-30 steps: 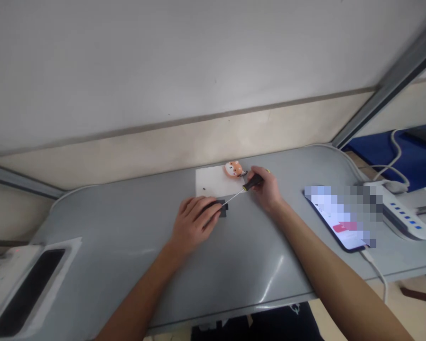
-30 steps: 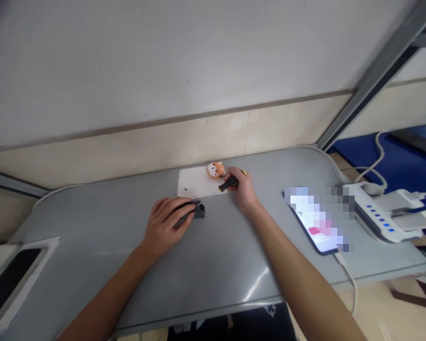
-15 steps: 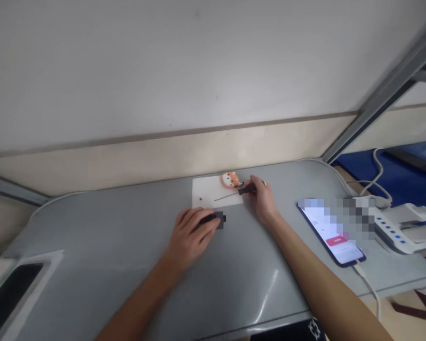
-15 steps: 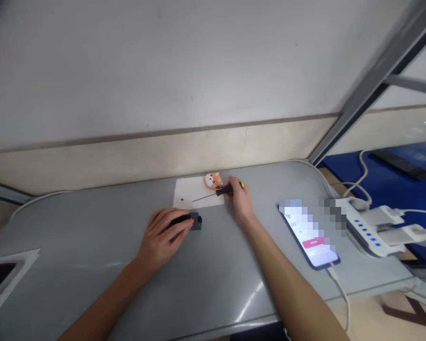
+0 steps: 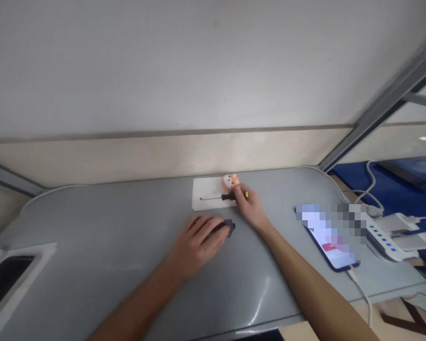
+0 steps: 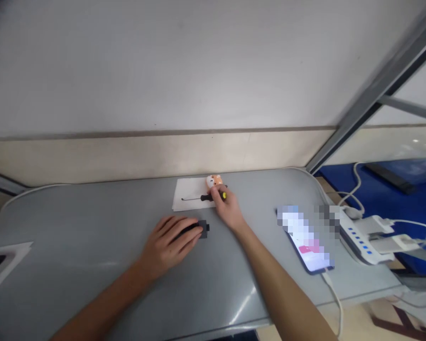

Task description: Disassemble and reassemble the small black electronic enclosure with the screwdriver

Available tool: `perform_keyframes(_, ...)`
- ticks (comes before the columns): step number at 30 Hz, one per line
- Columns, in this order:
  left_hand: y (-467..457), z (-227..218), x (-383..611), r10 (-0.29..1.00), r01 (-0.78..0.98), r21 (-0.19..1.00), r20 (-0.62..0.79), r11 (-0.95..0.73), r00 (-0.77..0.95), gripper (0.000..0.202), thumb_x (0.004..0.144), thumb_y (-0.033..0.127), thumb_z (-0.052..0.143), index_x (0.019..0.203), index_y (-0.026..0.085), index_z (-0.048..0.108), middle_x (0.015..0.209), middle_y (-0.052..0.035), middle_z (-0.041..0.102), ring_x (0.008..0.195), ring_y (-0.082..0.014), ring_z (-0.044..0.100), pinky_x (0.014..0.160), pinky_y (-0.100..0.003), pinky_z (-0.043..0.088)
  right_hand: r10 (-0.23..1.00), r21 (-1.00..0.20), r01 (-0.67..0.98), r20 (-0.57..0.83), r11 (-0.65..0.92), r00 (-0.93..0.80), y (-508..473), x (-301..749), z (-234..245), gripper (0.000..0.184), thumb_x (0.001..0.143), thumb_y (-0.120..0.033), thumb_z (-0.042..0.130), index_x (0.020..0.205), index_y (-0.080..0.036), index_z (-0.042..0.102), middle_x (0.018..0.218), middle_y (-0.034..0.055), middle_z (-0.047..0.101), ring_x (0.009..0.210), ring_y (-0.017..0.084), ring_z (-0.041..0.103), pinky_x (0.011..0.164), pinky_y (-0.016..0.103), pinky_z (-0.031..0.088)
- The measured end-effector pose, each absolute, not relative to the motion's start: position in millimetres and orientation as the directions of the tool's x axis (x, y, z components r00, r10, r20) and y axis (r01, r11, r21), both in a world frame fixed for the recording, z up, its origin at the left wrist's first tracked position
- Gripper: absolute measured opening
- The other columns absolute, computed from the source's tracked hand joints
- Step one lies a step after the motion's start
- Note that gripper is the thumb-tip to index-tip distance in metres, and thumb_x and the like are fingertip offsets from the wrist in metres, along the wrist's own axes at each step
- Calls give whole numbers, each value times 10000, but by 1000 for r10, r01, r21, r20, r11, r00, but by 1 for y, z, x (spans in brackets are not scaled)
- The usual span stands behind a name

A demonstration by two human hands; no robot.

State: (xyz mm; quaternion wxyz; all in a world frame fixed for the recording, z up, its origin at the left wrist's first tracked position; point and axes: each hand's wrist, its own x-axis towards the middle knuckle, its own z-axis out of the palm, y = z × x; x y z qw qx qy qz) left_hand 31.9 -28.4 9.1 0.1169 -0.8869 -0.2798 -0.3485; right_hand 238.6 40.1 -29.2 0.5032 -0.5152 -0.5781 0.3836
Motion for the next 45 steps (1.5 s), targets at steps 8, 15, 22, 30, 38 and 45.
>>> perform_keyframes(8, -26, 5, 26, 431, 521, 68, 657, -851, 619, 213, 963, 100, 656, 1130, 222, 705, 1081, -39, 748, 930, -167, 696, 891, -325, 523, 975, -950, 223, 224, 220, -8, 39, 239, -29, 486, 996, -643, 464, 952, -206, 674, 802, 27, 619, 722, 175, 552, 683, 305, 433)
perform_keyframes(15, -24, 3, 28, 430, 510, 80, 658, -856, 618, 245, 987, 88, 611, 1176, 220, 693, 1125, -51, 742, 954, -170, 705, 887, -326, 554, 981, -959, 206, 196, 194, -10, 39, 239, -25, 490, 986, -651, 479, 938, -205, 676, 796, 24, 637, 712, 167, 543, 675, 298, 429)
perform_keyframes(22, -23, 1, 23, 420, 461, 114, 640, -880, 643, 302, 959, 84, 634, 1240, 192, 659, 1209, -89, 731, 1046, -188, 702, 954, -344, 571, 989, -997, 33, 80, 76, 125, 39, 242, -22, 554, 935, -733, 496, 921, -223, 710, 860, 36, 701, 729, 164, 584, 631, 275, 431)
perform_keyframes(30, -10, 19, -8, 671, 480, 483, 392, -733, 630, 274, 971, 167, 593, 1231, 233, 649, 1144, -78, 727, 995, -182, 719, 886, -315, 603, 908, -950, -308, -80, 56, 412, 54, 265, -19, 609, 812, -807, 597, 773, -205, 679, 599, -1, 601, 518, 133, 515, 474, 278, 339)
perform_keyframes(38, 2, -5, -7, 904, 597, 700, 174, -392, 390, 283, 986, 415, 642, 1185, 224, 705, 921, -27, 756, 727, -161, 679, 661, -280, 570, 849, -964, -249, -52, 95, 526, 63, 288, -18, 606, 801, -798, 616, 762, -196, 680, 601, 8, 609, 526, 134, 560, 480, 274, 348)
perform_keyframes(45, 2, -8, 2, 921, 563, 748, 173, -353, 348, 261, 984, 388, 633, 1130, 210, 757, 1023, -64, 763, 897, -200, 739, 823, -357, 620, 808, -970, -204, -13, 133, 590, 65, 307, -18, 562, 817, -753, 631, 761, -197, 695, 627, 21, 640, 535, 142, 582, 501, 282, 381)
